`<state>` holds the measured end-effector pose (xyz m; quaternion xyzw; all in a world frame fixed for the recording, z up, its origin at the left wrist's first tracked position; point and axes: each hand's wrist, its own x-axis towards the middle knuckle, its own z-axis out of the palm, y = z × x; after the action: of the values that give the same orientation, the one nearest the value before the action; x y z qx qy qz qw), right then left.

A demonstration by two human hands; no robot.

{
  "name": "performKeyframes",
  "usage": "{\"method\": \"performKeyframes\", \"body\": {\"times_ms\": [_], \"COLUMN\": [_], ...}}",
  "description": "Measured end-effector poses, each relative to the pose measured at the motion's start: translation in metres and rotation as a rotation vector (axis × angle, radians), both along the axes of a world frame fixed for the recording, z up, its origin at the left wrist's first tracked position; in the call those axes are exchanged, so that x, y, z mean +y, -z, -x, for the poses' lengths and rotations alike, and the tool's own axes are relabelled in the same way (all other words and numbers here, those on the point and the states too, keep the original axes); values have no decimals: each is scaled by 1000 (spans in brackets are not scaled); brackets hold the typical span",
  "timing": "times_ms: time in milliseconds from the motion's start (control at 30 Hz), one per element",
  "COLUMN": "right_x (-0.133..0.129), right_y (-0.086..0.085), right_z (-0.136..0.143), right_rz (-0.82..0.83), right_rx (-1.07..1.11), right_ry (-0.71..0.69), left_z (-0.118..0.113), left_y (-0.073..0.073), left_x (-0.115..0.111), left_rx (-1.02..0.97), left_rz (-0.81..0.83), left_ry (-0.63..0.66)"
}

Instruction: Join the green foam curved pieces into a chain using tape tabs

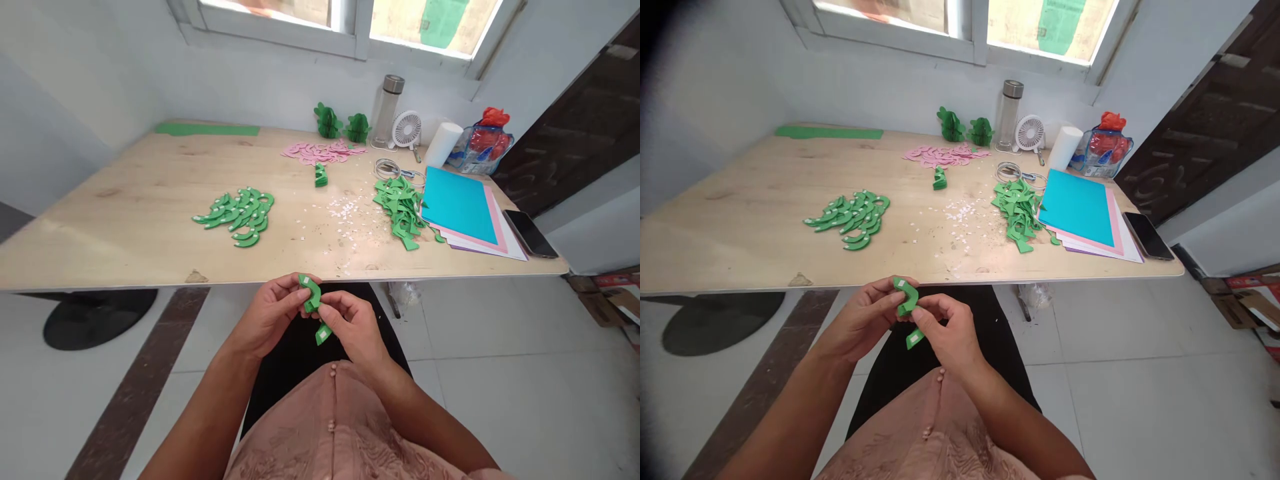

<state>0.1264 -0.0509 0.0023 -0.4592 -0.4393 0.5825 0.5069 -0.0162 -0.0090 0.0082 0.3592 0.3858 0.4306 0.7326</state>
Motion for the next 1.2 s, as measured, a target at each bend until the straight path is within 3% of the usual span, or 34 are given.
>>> {"method": "performKeyframes", "body": {"times_ms": [167, 533, 700, 867, 1200], "right_x": [3, 7, 11, 16, 30], "right_y": [-1, -2, -2, 0, 9], "right_z": [2, 3, 4, 4, -9], "right_rz": [69, 161, 120, 29, -34], "right_rx": [144, 236, 186, 77, -193], "right_ry": [-23, -50, 50, 126, 152], "left_z": [2, -1, -1, -5, -16], "left_y": [-2, 2, 4, 5, -12], "left_x": [0, 7, 7, 6, 8], "left_rx": [-22, -96, -45, 137, 189], "left_rz": [5, 18, 5, -85, -88], "left_ry": [-1, 59, 22, -18, -6]}}
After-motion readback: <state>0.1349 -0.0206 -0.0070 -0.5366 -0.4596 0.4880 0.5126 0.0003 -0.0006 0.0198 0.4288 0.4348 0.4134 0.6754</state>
